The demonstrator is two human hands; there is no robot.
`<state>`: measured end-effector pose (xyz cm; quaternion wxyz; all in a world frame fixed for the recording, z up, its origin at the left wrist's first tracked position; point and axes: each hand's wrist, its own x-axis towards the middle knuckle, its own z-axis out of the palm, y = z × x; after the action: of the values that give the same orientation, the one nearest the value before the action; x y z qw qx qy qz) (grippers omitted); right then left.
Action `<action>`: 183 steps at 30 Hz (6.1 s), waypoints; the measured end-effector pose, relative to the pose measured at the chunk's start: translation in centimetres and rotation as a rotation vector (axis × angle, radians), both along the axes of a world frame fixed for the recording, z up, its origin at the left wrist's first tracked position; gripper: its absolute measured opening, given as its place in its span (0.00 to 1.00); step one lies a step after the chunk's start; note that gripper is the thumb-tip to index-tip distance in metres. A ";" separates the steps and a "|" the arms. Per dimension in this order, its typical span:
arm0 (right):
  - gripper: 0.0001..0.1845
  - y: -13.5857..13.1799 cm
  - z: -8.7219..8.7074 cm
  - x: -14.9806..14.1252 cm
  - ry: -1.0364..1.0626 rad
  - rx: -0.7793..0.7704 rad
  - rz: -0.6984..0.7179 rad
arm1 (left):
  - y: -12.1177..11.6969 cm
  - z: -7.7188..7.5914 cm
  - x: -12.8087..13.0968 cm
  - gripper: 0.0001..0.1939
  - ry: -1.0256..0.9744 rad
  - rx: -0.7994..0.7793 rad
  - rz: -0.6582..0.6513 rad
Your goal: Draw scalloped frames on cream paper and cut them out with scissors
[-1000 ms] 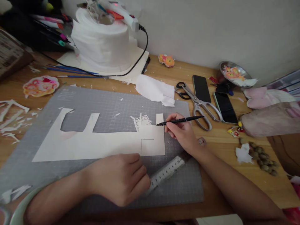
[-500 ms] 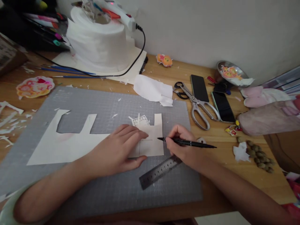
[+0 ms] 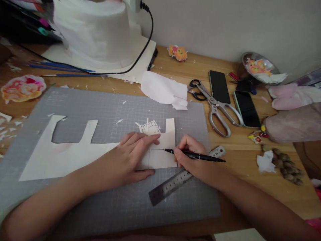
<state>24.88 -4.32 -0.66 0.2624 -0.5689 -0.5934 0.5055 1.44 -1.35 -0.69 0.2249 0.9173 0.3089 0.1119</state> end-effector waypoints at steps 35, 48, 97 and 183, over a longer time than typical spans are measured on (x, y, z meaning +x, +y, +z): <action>0.09 0.4 0.4 0.2 -0.029 0.034 0.085 | -0.1 -0.7 -0.2 0.34 0.012 -0.016 -0.021; 0.09 0.6 0.7 0.4 0.002 0.043 0.185 | -0.2 0.0 0.1 0.32 0.029 -0.008 -0.027; 0.08 1.1 0.7 0.9 0.026 0.008 0.344 | -0.2 -0.2 0.0 0.29 0.046 0.016 -0.011; 0.12 2.3 -0.2 -2.9 0.048 0.179 0.147 | -0.2 -1.1 -0.3 0.42 -0.078 -0.021 0.055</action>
<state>21.94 -2.03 -0.89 0.2884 -0.4859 -0.6699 0.4817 1.10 -1.51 -1.83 0.2433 0.9010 0.3263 0.1505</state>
